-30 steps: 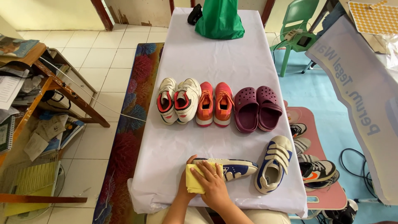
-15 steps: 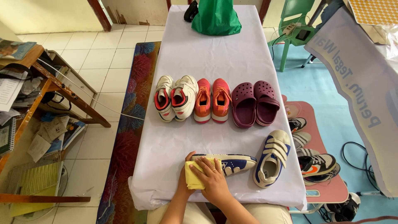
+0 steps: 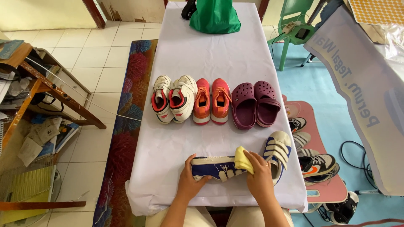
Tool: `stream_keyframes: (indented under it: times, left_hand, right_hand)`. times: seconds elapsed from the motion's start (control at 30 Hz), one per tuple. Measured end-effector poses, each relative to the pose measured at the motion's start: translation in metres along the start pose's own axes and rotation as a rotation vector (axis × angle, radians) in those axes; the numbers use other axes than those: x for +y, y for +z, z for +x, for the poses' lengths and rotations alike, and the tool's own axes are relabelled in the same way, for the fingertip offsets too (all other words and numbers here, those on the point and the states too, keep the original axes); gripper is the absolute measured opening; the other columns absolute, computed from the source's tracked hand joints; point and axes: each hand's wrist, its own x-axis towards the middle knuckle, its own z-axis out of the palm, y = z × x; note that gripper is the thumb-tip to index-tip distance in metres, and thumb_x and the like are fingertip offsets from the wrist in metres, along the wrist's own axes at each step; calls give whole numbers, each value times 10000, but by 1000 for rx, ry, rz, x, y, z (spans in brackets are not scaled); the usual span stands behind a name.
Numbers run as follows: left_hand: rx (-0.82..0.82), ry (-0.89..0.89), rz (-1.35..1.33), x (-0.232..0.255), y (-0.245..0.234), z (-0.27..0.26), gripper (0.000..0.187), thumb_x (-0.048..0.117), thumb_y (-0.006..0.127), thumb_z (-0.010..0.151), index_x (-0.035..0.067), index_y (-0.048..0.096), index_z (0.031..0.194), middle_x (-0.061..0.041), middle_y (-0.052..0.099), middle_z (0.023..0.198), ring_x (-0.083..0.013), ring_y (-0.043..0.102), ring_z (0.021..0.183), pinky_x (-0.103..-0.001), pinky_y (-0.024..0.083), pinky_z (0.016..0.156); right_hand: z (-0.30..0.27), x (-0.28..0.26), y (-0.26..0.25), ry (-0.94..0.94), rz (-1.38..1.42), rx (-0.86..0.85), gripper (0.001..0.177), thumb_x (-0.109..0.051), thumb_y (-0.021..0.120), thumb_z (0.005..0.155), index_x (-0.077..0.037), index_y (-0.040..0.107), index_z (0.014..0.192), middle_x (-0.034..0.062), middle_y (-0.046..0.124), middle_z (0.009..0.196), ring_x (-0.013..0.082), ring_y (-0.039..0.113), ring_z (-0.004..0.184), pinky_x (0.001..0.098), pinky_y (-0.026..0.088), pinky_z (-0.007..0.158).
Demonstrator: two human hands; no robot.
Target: Cleaning a blue and white sneaker by wiping it thoroughly with a yellow cloth on a service table.
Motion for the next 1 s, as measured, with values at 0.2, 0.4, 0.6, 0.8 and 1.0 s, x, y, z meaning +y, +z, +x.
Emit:
stream_keyframes:
  times: [0.2,0.4,0.6,0.8,1.0]
  left_hand:
    - [6,3,-23,0,-2,-1,845,396,795,653,253,324,1340,-33,574,1156,-188,583,1014,-313,500,824]
    - [39,16,-100,-4,-3,2,834,367,805,637,234,356,1328,-44,561,1164,-185,578,1016,-307,501,830]
    - [44,91,-130,-25,2,9,759,101,698,653,200,365,1329,-62,633,1042,-203,609,811,-314,502,670]
    - [-47,-68,-858,-66,19,24,481,149,541,863,164,401,1322,-157,596,1011,-277,640,902,-380,529,849]
    - [-14,-167,-353,-34,8,14,520,240,572,824,245,396,1312,-60,631,855,-174,619,785,-319,525,733]
  right_hand:
    - [-6,9,26,-167,-196,116,774,63,483,557,-200,504,1286,102,499,1261,336,438,1166,573,239,999]
    - [-2,-21,38,-332,-326,-91,812,33,567,580,-215,450,1345,116,441,1354,318,310,1321,626,117,1067]
    - [-4,-60,62,-610,-180,-320,894,96,566,470,-179,506,1318,172,417,1381,350,307,1325,628,123,1039]
    - [-21,-71,87,-713,-83,-394,592,-48,594,716,-175,534,1291,139,445,1360,371,324,1308,628,157,1019]
    - [-21,-63,78,-782,21,-387,562,-21,598,739,-161,531,1280,114,503,1326,352,372,1293,631,170,1003]
